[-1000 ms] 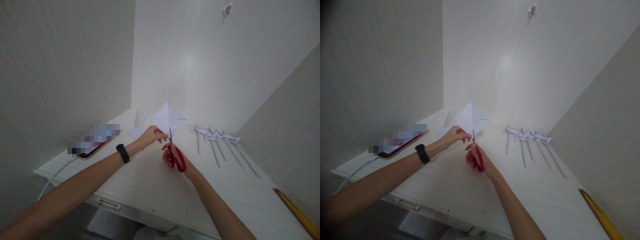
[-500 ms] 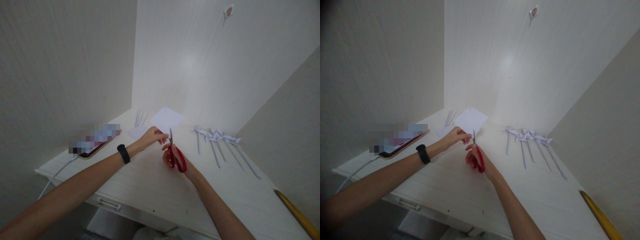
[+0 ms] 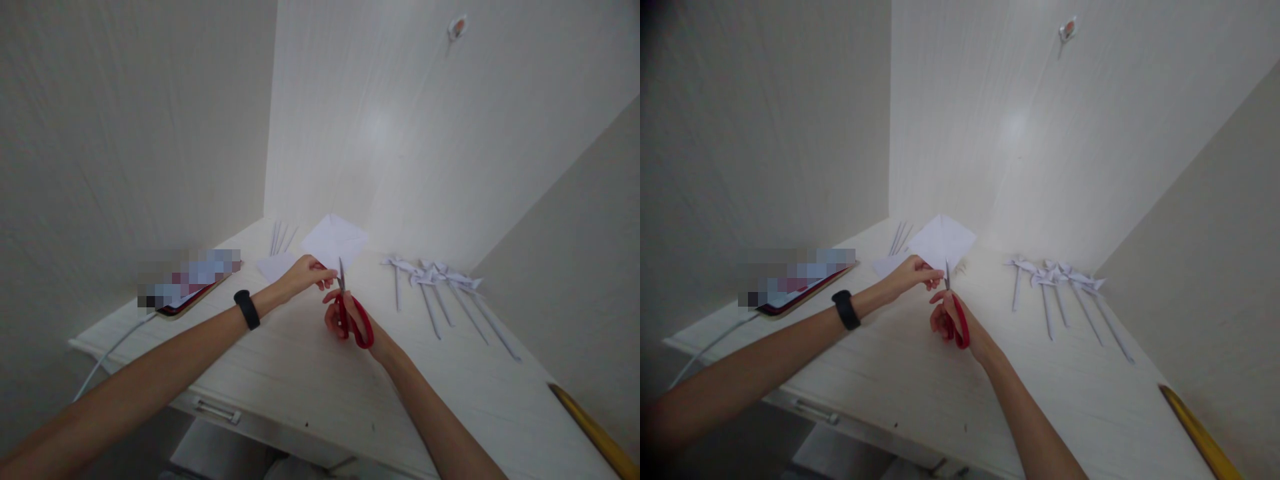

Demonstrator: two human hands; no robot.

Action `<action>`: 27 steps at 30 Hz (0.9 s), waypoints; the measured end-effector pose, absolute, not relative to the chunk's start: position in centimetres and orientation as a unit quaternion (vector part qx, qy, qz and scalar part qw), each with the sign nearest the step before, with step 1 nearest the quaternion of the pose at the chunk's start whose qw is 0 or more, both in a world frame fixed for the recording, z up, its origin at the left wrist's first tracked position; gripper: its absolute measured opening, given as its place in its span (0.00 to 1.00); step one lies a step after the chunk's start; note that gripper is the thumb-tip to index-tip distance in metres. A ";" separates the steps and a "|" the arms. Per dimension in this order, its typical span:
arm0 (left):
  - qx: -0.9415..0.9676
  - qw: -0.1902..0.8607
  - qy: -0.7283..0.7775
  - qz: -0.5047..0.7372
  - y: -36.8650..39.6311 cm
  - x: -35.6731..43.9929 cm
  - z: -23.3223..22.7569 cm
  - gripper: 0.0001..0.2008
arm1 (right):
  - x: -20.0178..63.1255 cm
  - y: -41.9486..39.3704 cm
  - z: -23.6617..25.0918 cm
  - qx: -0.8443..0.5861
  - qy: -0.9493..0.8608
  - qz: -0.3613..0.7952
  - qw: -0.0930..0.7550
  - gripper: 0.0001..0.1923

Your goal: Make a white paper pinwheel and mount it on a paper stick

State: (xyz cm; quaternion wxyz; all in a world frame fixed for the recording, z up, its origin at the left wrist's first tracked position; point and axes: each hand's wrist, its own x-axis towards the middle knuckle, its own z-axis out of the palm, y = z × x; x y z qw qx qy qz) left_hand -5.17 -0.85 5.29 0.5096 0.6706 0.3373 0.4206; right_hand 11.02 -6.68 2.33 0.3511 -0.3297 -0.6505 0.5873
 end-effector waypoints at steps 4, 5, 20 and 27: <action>0.670 0.509 0.326 0.431 -0.5 -5.3 4.9 0.13 | 11.1 -6.5 2.1 -0.322 -0.651 0.592 0.350 0.26; 0.670 0.508 0.325 0.432 -0.5 -5.3 4.8 0.13 | 11.1 -6.5 2.1 -0.320 -0.650 0.594 0.349 0.26; 0.667 0.510 0.334 0.429 -0.6 -5.0 4.9 0.12 | 11.1 -6.3 2.0 -0.311 -0.634 0.616 0.349 0.27; 0.671 0.516 0.328 0.419 -0.8 -5.0 5.0 0.13 | 11.2 -6.5 2.2 -0.317 -0.643 0.605 0.346 0.25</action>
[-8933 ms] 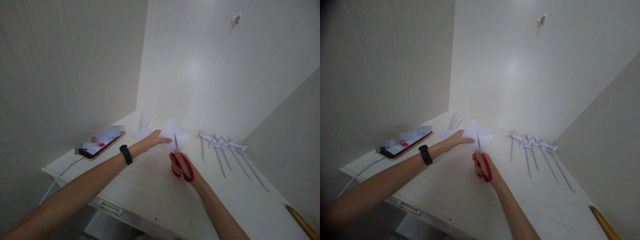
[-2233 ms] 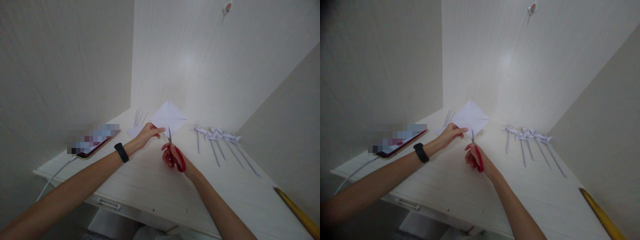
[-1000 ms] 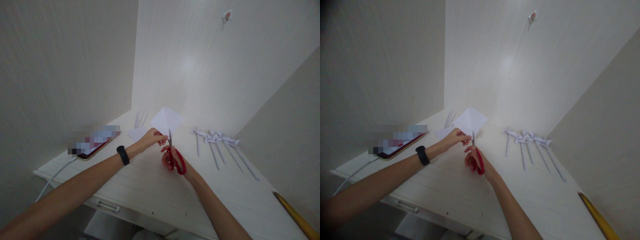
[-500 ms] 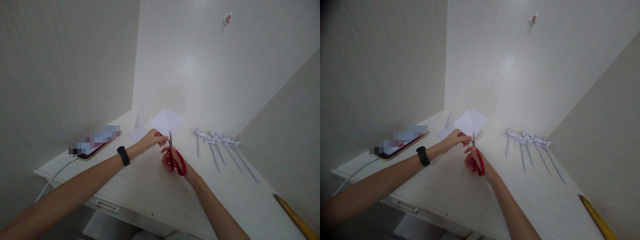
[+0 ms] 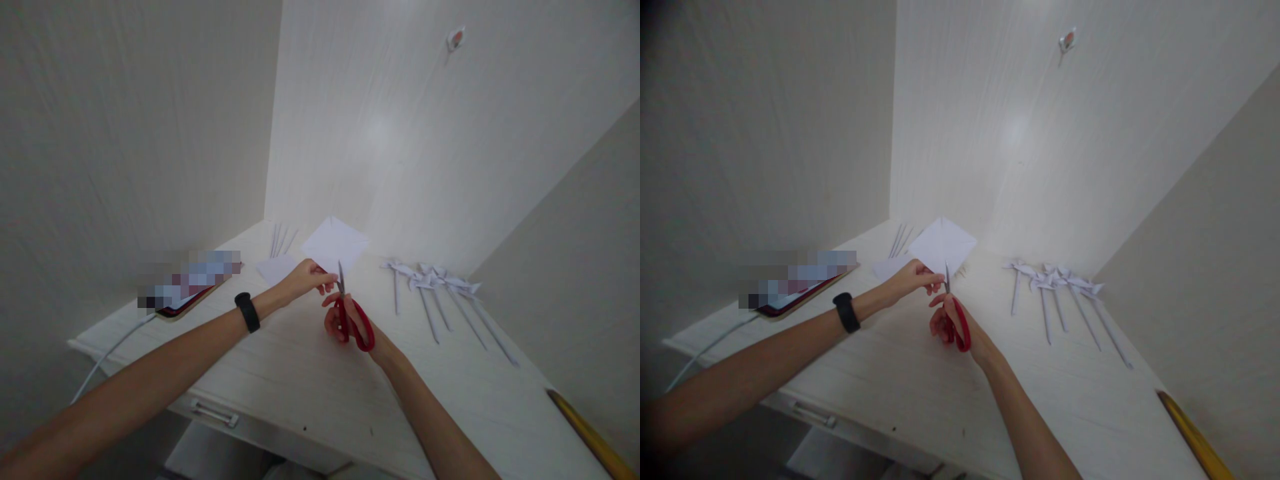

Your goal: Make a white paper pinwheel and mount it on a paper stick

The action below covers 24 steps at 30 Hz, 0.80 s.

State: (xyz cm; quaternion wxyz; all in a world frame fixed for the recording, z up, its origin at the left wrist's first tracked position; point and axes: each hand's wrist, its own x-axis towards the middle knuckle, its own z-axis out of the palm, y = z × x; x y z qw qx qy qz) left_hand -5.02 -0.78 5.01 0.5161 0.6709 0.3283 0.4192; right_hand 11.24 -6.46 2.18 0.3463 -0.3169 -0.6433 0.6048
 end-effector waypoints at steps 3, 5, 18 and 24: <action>0.671 0.519 0.325 0.418 -0.8 -5.0 5.0 0.13 | 11.2 -6.6 2.3 -0.322 -0.647 0.599 0.345 0.27; 0.674 0.518 0.321 0.418 -0.8 -5.1 4.9 0.13 | 11.1 -6.7 2.5 -0.325 -0.647 0.597 0.346 0.28; 0.643 0.533 0.355 0.421 -1.6 -4.8 5.2 0.11 | 11.2 -6.5 2.4 -0.326 -0.651 0.588 0.353 0.25; 0.618 0.554 0.368 0.420 -1.5 -4.9 5.0 0.11 | 11.2 -6.8 2.9 -0.336 -0.662 0.575 0.344 0.23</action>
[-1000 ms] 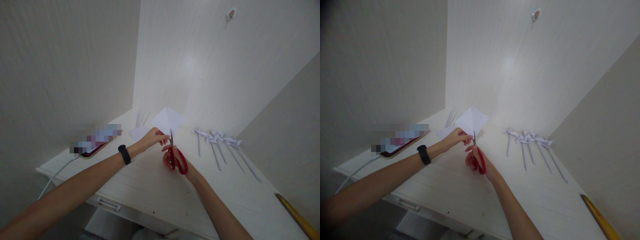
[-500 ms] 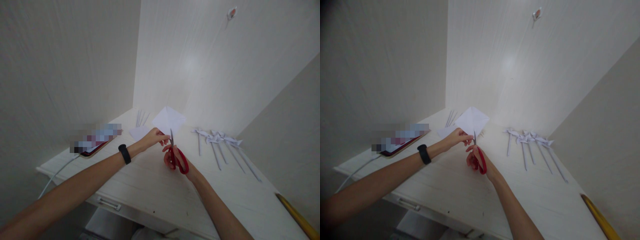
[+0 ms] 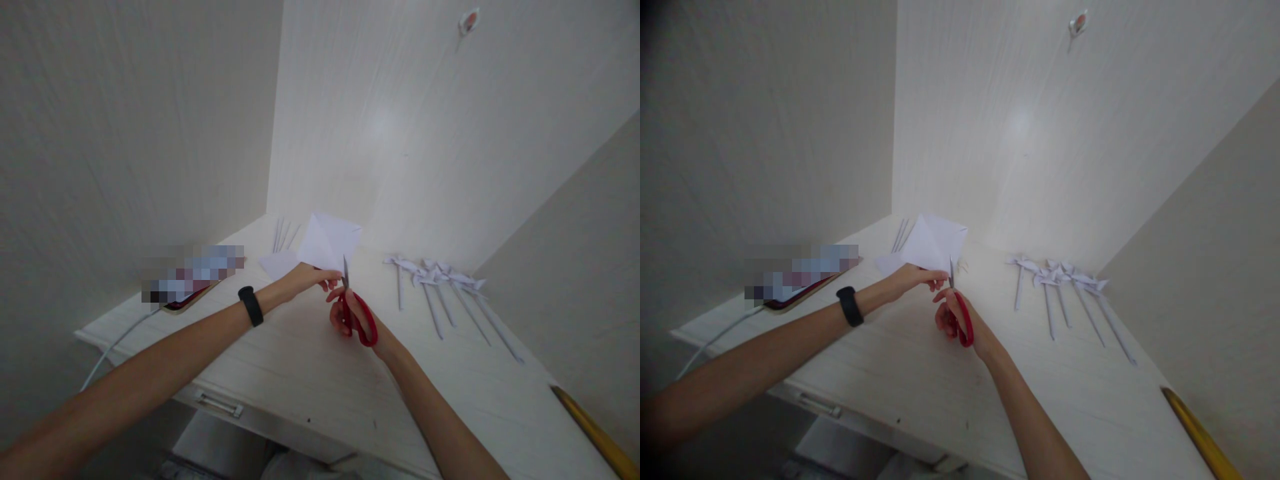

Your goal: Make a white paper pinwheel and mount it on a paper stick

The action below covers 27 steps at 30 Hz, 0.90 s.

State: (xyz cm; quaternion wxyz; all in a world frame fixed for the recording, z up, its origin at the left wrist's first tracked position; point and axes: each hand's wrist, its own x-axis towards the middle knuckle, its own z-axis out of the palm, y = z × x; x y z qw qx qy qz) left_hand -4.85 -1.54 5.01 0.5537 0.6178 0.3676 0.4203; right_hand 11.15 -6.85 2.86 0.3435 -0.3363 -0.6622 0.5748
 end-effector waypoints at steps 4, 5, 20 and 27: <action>0.612 0.567 0.356 0.421 -1.4 -4.9 5.2 0.09 | 11.4 -6.5 2.4 -0.325 -0.656 0.592 0.337 0.24; 0.613 0.570 0.353 0.418 -1.4 -4.9 5.2 0.09 | 11.4 -6.4 2.3 -0.329 -0.653 0.594 0.335 0.24; 0.655 0.559 0.313 0.400 -0.9 -5.4 5.0 0.12 | 11.4 -6.4 2.2 -0.321 -0.664 0.583 0.341 0.25; 0.667 0.538 0.321 0.404 -0.7 -5.3 4.8 0.14 | 11.3 -6.5 2.2 -0.314 -0.657 0.592 0.344 0.24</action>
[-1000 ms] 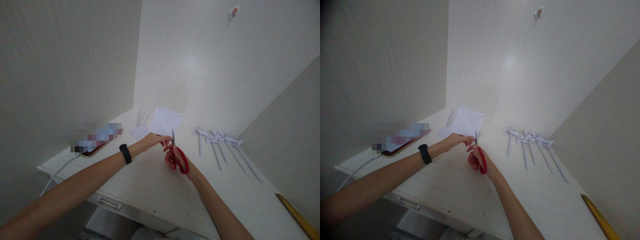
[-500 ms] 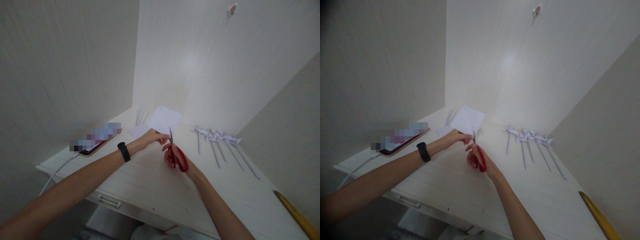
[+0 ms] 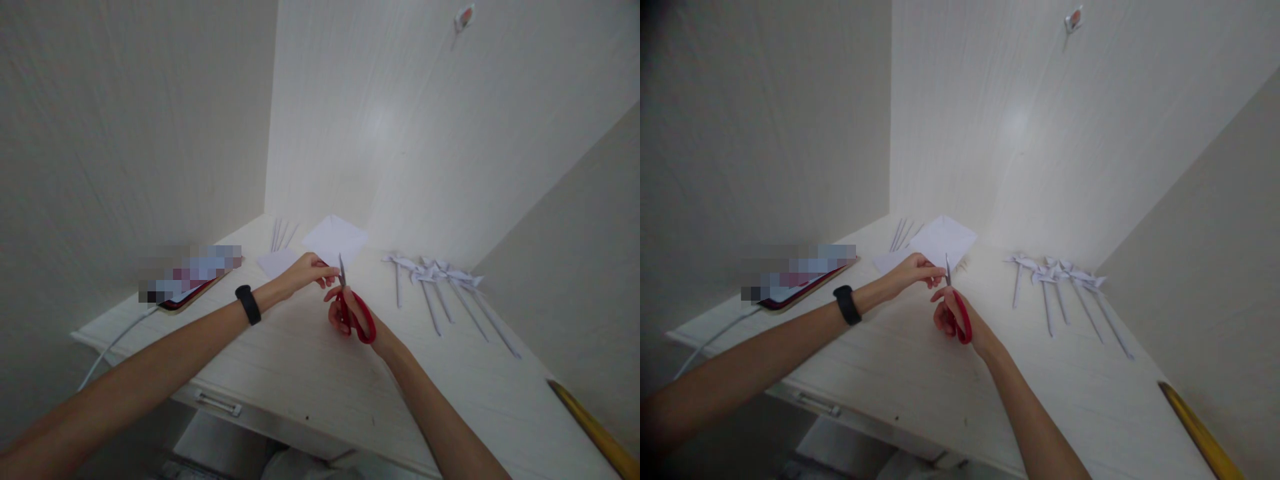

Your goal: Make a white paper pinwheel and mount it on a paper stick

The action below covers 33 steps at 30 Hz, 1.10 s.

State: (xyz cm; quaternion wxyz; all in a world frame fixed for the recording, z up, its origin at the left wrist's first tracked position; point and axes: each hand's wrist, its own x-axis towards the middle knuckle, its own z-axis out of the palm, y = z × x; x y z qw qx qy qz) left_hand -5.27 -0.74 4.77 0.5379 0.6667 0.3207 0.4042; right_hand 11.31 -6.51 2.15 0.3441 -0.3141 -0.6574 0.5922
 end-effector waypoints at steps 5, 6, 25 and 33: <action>0.670 0.532 0.322 0.407 -0.9 -5.2 5.0 0.13 | 11.2 -6.4 2.1 -0.321 -0.655 0.590 0.347 0.24; 0.670 0.529 0.324 0.406 -0.9 -5.2 5.0 0.14 | 11.3 -6.3 2.0 -0.320 -0.654 0.591 0.347 0.24; 0.665 0.541 0.315 0.406 -0.4 -5.1 4.5 0.14 | 10.9 -6.8 2.7 -0.352 -0.653 0.575 0.346 0.25; 0.674 0.535 0.311 0.403 -0.5 -5.2 4.5 0.14 | 10.9 -6.8 2.7 -0.363 -0.654 0.569 0.342 0.24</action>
